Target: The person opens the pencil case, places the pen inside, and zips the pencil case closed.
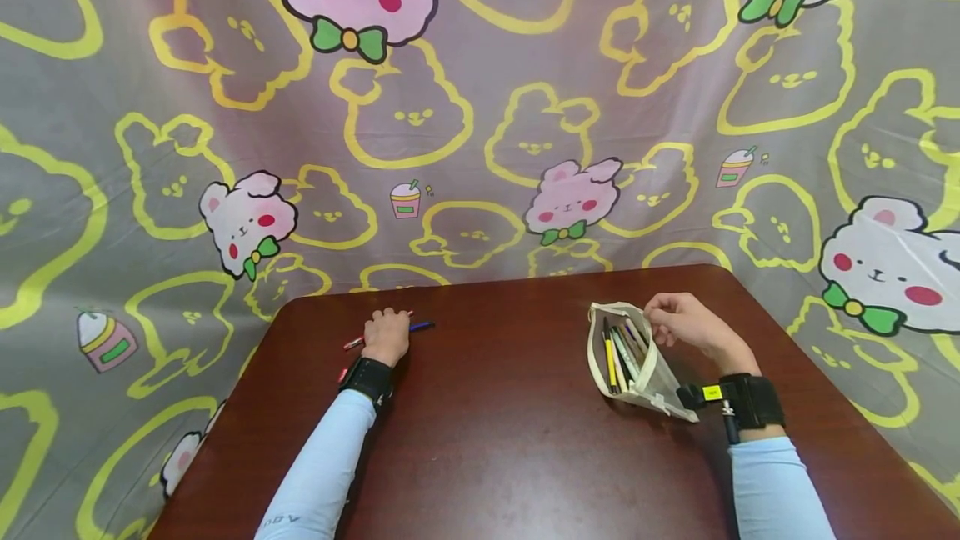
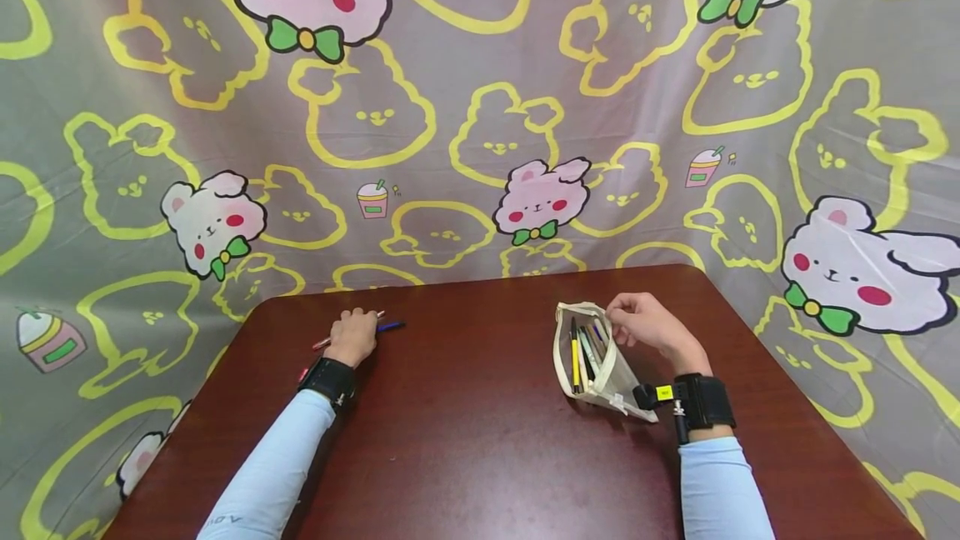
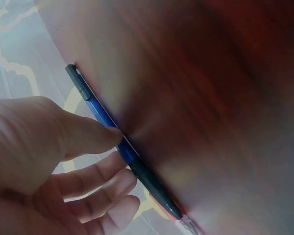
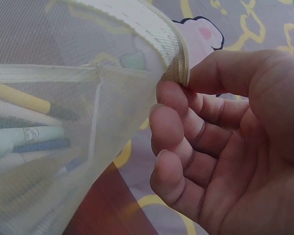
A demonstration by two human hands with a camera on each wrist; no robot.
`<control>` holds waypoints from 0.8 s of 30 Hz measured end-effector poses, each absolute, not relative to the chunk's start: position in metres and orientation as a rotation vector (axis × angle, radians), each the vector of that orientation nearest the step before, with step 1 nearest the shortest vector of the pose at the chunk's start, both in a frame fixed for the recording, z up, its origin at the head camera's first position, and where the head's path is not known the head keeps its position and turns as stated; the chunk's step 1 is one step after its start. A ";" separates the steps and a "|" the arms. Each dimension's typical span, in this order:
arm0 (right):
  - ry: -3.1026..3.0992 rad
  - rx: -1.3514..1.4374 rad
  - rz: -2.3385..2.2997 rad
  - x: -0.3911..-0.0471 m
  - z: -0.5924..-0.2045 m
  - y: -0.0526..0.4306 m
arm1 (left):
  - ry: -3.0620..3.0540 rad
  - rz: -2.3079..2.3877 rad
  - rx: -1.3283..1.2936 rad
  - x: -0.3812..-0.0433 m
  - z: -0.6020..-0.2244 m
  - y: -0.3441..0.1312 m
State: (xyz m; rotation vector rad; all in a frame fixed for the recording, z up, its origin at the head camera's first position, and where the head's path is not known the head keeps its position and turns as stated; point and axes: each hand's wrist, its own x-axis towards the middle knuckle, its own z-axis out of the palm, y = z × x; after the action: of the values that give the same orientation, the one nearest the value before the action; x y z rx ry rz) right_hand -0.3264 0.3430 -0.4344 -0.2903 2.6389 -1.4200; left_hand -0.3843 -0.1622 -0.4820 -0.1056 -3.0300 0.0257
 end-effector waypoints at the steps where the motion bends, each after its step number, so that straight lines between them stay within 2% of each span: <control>1: 2.641 -0.293 -1.417 -0.327 -0.434 0.343 | -3.029 0.025 -0.108 -0.384 -0.482 -0.162; 16: 2.633 -0.315 -1.415 -0.326 -0.436 0.345 | -3.051 -0.017 -0.177 -0.377 -0.474 -0.164; 24: 2.628 -0.318 -1.417 -0.325 -0.436 0.345 | -3.267 -0.369 -0.260 -0.372 -0.454 -0.154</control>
State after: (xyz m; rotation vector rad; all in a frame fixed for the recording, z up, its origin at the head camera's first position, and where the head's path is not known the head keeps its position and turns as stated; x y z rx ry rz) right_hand -0.3246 0.3454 -0.4359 -0.3177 2.6283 -1.4171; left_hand -0.3723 -0.1544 -0.4541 -0.2603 -3.2668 -0.3687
